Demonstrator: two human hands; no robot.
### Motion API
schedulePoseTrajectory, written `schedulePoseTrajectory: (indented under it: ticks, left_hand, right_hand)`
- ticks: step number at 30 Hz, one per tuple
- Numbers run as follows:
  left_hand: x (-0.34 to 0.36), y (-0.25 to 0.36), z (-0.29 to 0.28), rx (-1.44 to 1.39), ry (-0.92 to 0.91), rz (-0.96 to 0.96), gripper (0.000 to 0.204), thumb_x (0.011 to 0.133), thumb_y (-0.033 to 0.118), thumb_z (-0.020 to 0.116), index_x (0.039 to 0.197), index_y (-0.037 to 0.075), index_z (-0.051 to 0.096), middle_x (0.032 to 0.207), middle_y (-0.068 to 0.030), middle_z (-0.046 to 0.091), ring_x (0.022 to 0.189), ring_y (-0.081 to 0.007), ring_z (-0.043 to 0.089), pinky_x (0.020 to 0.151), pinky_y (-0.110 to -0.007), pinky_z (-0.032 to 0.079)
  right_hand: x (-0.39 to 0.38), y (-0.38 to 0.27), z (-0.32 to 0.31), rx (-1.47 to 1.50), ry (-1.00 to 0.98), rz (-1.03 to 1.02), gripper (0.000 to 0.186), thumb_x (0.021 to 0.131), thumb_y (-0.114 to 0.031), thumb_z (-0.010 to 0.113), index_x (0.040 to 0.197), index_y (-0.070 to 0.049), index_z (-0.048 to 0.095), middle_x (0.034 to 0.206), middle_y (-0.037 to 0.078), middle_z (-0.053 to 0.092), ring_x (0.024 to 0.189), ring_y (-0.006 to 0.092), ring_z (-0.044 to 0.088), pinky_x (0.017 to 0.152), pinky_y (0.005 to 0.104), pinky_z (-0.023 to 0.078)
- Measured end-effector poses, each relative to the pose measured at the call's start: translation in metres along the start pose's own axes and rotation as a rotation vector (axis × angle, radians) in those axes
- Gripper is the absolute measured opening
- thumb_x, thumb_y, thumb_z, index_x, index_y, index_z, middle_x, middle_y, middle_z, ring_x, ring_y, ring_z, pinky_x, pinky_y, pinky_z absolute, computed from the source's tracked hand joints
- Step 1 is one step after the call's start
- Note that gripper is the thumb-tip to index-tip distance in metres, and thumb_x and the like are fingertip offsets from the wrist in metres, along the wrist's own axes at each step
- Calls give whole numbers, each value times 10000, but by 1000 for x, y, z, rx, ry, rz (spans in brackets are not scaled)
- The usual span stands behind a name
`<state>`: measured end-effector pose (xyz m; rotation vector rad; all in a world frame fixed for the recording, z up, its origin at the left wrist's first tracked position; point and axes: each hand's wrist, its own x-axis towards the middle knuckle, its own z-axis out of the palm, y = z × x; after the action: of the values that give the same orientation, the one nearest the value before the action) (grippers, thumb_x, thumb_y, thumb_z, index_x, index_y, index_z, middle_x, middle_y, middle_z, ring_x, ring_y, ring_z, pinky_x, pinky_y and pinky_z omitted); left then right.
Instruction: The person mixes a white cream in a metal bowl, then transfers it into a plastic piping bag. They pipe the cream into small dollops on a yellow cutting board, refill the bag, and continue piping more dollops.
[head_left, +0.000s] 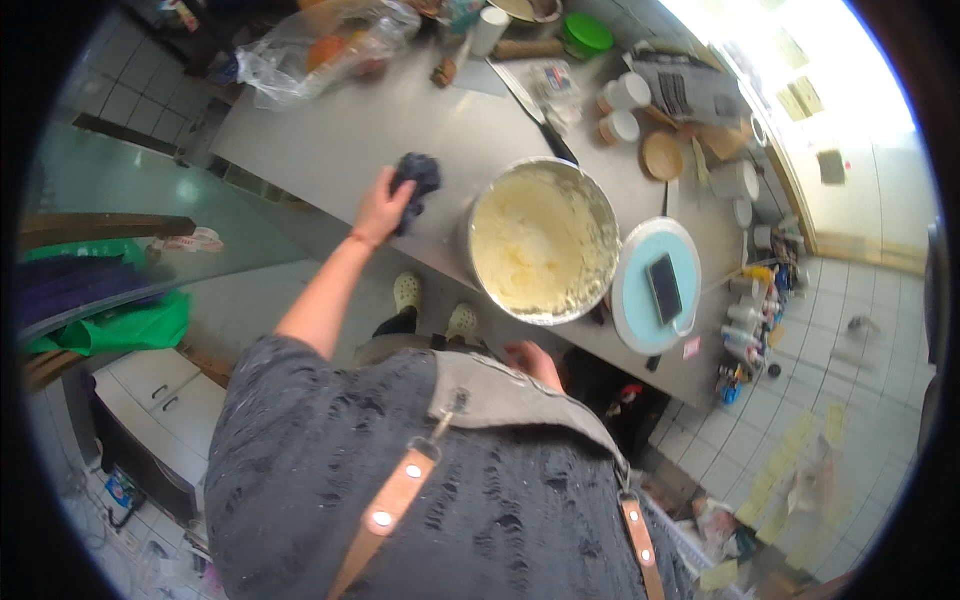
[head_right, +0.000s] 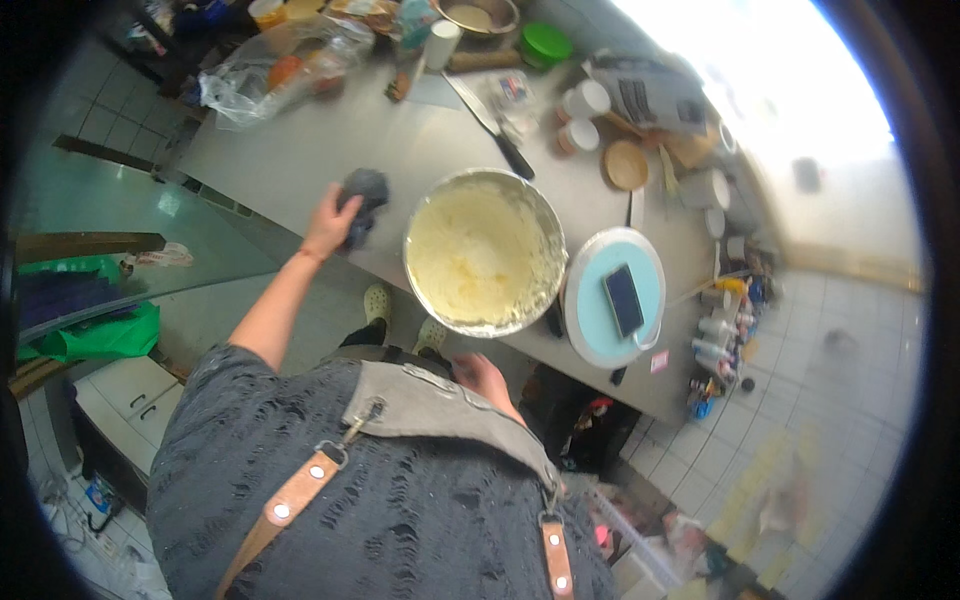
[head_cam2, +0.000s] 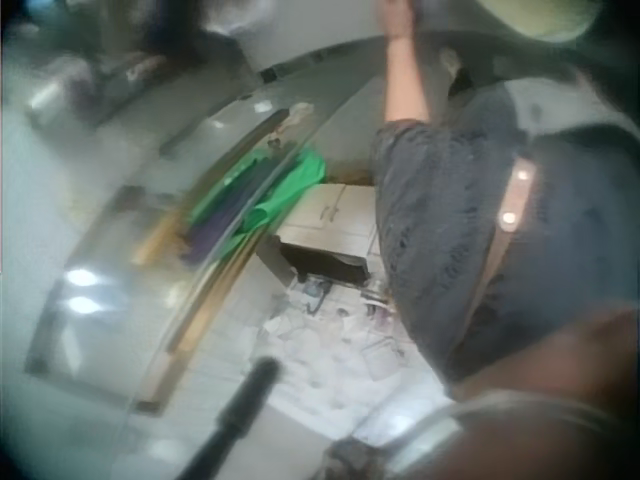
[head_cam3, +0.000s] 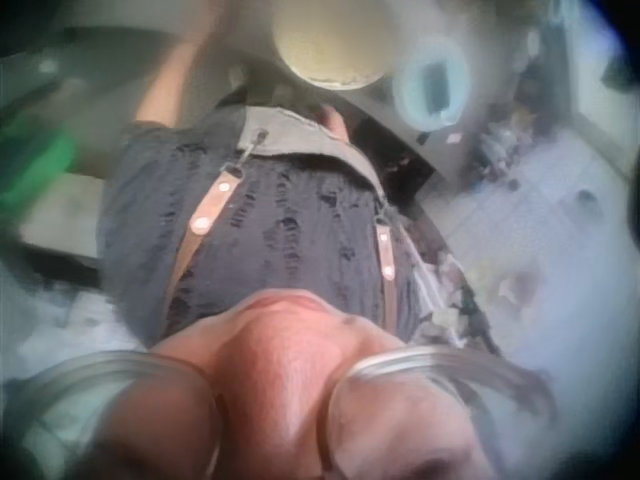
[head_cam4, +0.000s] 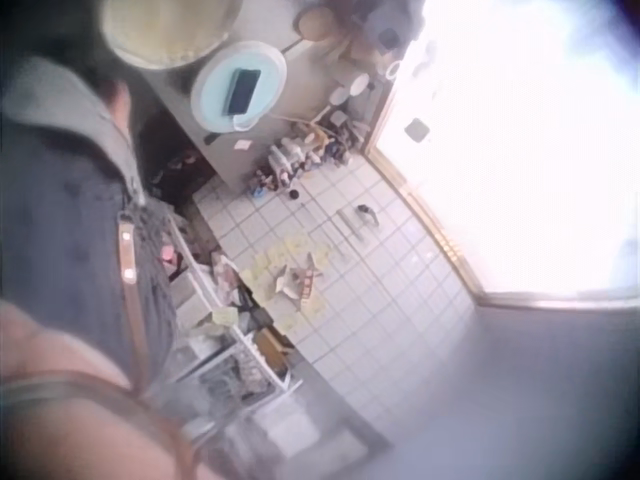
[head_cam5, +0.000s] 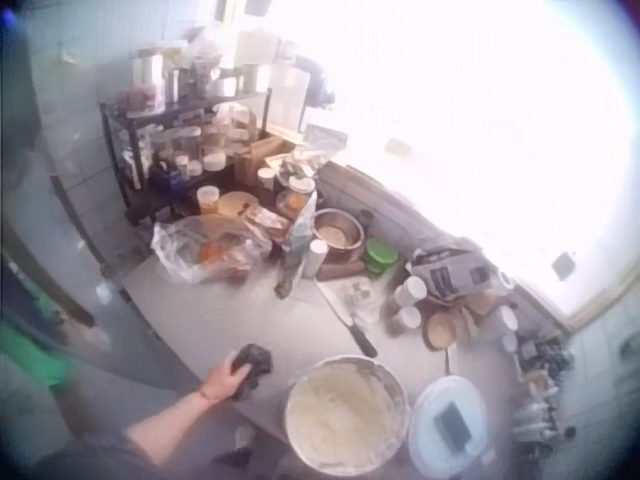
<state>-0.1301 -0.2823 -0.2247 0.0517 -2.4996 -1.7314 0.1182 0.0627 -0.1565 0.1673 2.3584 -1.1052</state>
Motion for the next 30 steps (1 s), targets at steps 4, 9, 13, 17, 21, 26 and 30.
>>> schedulePoseTrajectory:
  ticks: [4,9,13,17,21,26,30]
  left_hand:
    - [-86,32,-59,-679,-172,-471,327,1041,264,530,1269,29,532,1244,-104,627,1119,-191,621,975,-311,496]
    - [-174,97,-63,-1421,-440,-813,527,1104,386,326,1561,121,330,1481,-83,502,1333,-240,518,1131,-373,416]
    - [-192,118,-35,-1400,-139,-802,540,1087,465,356,1518,144,405,1496,-73,482,1356,-236,482,1146,-388,392]
    - [-187,109,-56,-1440,30,-895,521,1087,465,346,1455,121,481,1466,-96,518,1358,-253,487,1140,-415,404]
    - [-140,95,-76,-1501,-82,-527,528,1091,430,332,1437,67,497,1479,-131,522,1365,-303,496,1137,-429,421]
    - [-30,76,-63,-1149,-188,-371,537,1083,418,394,1490,70,433,1493,-80,511,1350,-271,502,1046,-382,435]
    - [-28,84,-43,-431,-153,-513,793,979,571,528,1572,111,271,1577,-152,356,1353,-304,473,1078,-490,416]
  right_hand:
    - [55,-78,15,217,-381,-163,521,989,-287,622,1445,-79,480,1366,185,578,1205,284,610,994,379,485]
    - [76,-170,49,-107,-89,-915,674,939,-321,667,1536,-183,387,1657,199,100,1509,432,165,1208,509,236]
    - [78,-190,59,-358,17,-973,631,997,-440,527,1543,-160,380,1646,178,207,1515,395,185,1196,554,230]
    - [80,-167,70,-406,-60,-1082,608,1021,-419,481,1553,-152,359,1646,145,244,1523,333,213,1204,564,208]
    - [73,-117,74,-224,-298,-885,430,999,-383,551,1320,-102,611,1502,116,472,1397,320,430,1116,463,382]
    - [47,-41,45,167,-214,-173,289,927,-303,656,1059,-59,738,1083,165,730,1009,305,706,851,392,544]
    - [10,39,39,15,128,106,262,902,-288,684,1049,-79,740,923,161,737,866,335,720,756,425,558]
